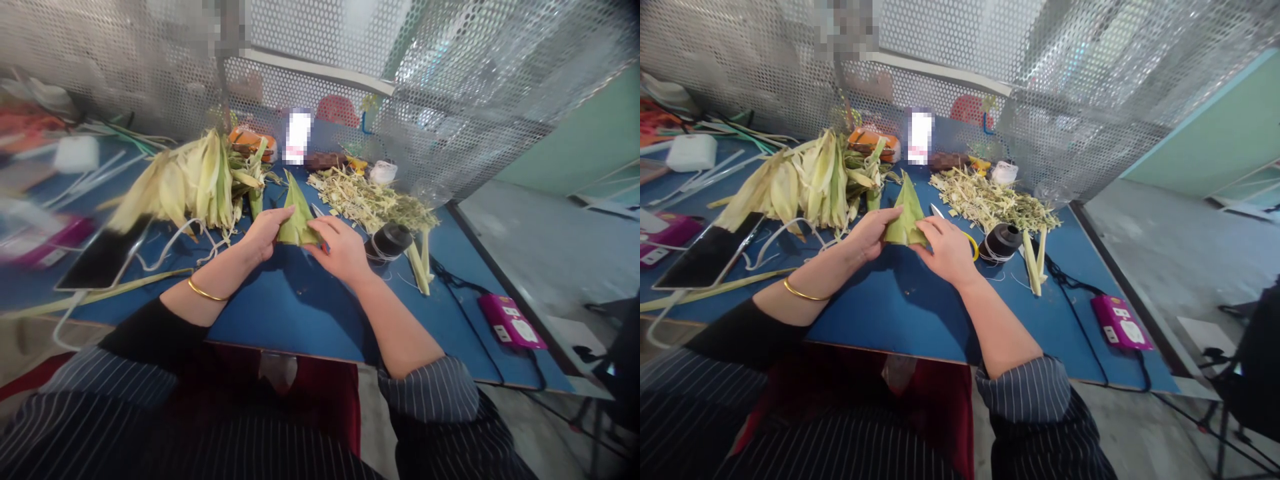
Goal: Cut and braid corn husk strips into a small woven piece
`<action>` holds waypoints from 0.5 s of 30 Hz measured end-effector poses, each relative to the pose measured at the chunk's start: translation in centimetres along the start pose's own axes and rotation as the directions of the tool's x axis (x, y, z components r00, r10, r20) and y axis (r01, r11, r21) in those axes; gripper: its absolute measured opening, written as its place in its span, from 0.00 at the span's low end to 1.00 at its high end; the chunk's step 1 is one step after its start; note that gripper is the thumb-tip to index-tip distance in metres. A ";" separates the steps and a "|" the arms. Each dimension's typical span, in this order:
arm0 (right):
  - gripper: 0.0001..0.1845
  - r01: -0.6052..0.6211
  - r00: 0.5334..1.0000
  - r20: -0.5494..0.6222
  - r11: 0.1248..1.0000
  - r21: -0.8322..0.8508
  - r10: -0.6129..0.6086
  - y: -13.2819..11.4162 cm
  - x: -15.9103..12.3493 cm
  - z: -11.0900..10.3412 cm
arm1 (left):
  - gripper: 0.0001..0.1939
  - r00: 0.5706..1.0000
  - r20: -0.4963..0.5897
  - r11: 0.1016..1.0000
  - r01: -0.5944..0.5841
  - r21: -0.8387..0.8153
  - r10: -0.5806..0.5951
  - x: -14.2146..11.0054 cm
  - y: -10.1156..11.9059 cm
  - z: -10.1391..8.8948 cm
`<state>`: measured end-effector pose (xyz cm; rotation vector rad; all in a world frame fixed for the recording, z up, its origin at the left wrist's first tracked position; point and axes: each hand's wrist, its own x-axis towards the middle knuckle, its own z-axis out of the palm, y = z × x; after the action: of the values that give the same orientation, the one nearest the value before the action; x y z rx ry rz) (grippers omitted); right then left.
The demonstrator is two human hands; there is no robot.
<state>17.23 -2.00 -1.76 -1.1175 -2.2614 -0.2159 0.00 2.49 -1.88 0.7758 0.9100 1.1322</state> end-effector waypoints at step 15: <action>0.18 0.038 0.997 0.076 0.978 -0.204 -0.023 -0.6 0.0 -0.4 | 0.27 0.988 0.110 0.990 0.093 0.101 -0.104 -0.6 0.2 0.3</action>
<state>16.94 -2.49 -1.39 -1.2137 -2.3634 -0.4362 0.05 1.90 -1.47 0.8566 0.9006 0.9528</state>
